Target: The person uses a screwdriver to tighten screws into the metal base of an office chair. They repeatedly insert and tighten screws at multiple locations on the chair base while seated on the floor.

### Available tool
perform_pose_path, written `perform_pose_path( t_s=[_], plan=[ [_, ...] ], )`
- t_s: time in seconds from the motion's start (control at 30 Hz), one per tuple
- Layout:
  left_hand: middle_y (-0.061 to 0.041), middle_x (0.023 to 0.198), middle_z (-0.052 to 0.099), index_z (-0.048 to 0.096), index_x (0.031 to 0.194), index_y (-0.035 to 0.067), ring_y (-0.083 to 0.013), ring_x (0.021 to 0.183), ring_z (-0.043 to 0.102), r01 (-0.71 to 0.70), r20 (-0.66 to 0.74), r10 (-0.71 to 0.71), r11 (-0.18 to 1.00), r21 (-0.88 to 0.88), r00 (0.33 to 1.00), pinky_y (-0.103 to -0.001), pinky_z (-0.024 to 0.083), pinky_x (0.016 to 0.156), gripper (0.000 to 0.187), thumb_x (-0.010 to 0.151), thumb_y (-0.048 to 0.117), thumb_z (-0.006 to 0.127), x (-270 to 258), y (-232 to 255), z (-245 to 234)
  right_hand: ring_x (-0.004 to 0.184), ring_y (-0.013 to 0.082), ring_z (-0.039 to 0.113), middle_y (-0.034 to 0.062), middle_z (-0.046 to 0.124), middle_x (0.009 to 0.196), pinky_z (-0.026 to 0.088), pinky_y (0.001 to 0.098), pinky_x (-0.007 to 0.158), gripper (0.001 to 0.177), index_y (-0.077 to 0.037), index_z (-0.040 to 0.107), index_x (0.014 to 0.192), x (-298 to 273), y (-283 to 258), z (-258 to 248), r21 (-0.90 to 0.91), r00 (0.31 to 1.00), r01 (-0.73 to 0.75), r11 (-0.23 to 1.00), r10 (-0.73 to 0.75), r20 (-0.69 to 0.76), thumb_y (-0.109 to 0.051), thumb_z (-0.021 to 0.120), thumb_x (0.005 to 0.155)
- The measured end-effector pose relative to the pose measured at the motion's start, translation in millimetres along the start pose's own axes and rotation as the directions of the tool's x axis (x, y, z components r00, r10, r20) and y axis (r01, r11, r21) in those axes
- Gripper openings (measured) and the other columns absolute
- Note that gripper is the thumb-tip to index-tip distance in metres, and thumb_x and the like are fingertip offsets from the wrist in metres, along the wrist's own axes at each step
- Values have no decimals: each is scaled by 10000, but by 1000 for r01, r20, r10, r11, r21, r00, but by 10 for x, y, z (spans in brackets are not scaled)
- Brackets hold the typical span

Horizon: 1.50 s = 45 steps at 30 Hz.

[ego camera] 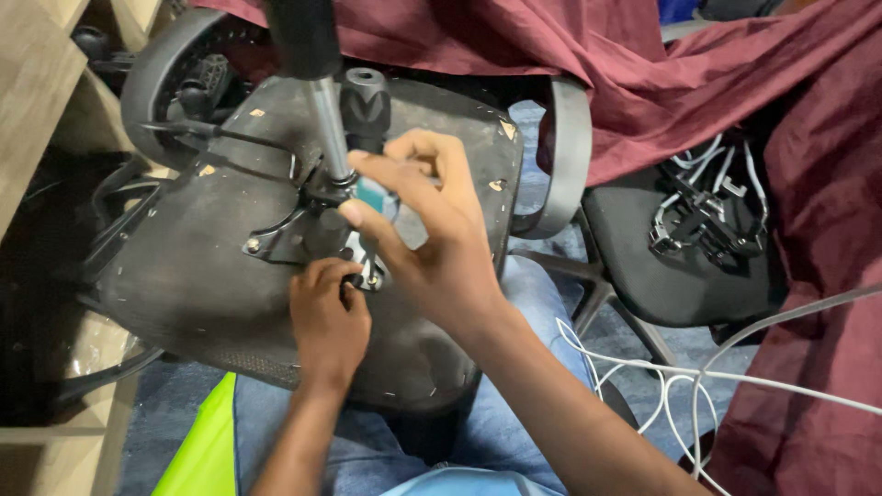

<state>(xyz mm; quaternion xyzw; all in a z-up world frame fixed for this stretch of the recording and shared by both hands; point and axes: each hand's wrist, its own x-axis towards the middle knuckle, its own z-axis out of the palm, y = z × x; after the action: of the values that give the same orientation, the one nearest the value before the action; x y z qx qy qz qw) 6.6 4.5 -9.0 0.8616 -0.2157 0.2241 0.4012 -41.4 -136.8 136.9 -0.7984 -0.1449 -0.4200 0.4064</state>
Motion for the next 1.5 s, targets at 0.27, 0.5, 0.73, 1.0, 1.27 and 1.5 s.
perform_pose_path(
  t_s=[0.27,0.5,0.73,1.0,1.27,1.5],
  plan=[
    [-101,1145,666,717,1022,78,-363,1092,565,67,71,-65,997,-23,995,-465,452,957,214,854,-12,622,62,-156,-117,1185,266,622,129,587,1263,513,322,1057,371,-80,605,1338,3,-45,23,76,999,28,997,-29,14,-56,735,991],
    [-121,1152,651,703,944,29,-367,1084,568,-1,89,-2,999,34,996,-455,455,960,123,837,37,643,59,-303,-104,1163,234,654,93,610,1254,544,294,1012,329,-110,619,1351,24,-110,194,123,996,2,992,-12,83,-45,708,1040],
    [-172,1021,621,688,908,0,-415,969,563,-53,77,47,996,68,996,-522,439,839,99,842,66,657,71,-258,-102,1068,229,672,103,595,1188,555,315,926,322,-125,675,1276,-19,-250,232,156,989,-34,987,11,144,-103,775,971],
    [-186,1040,631,705,1008,4,-430,912,565,-81,53,78,995,63,996,-535,435,797,172,853,64,664,67,-193,-124,1061,280,626,150,553,1179,543,375,954,374,-97,665,1241,-30,-335,245,23,993,67,998,-69,97,-136,795,893],
    [-112,1168,641,734,1001,63,-353,1013,582,-80,43,79,997,22,996,-460,471,896,243,804,-41,637,24,-254,-133,1024,274,621,148,553,1194,521,364,933,345,-91,656,1251,155,-247,224,7,998,22,1000,-22,59,-126,727,915],
    [-114,1192,644,748,964,73,-353,1008,581,-55,44,54,998,13,998,-459,473,900,218,805,-36,646,19,-240,-122,1195,259,626,80,592,1273,509,353,1052,327,-122,601,1354,159,-187,254,90,996,24,996,-31,82,-96,587,1028]
  ],
)
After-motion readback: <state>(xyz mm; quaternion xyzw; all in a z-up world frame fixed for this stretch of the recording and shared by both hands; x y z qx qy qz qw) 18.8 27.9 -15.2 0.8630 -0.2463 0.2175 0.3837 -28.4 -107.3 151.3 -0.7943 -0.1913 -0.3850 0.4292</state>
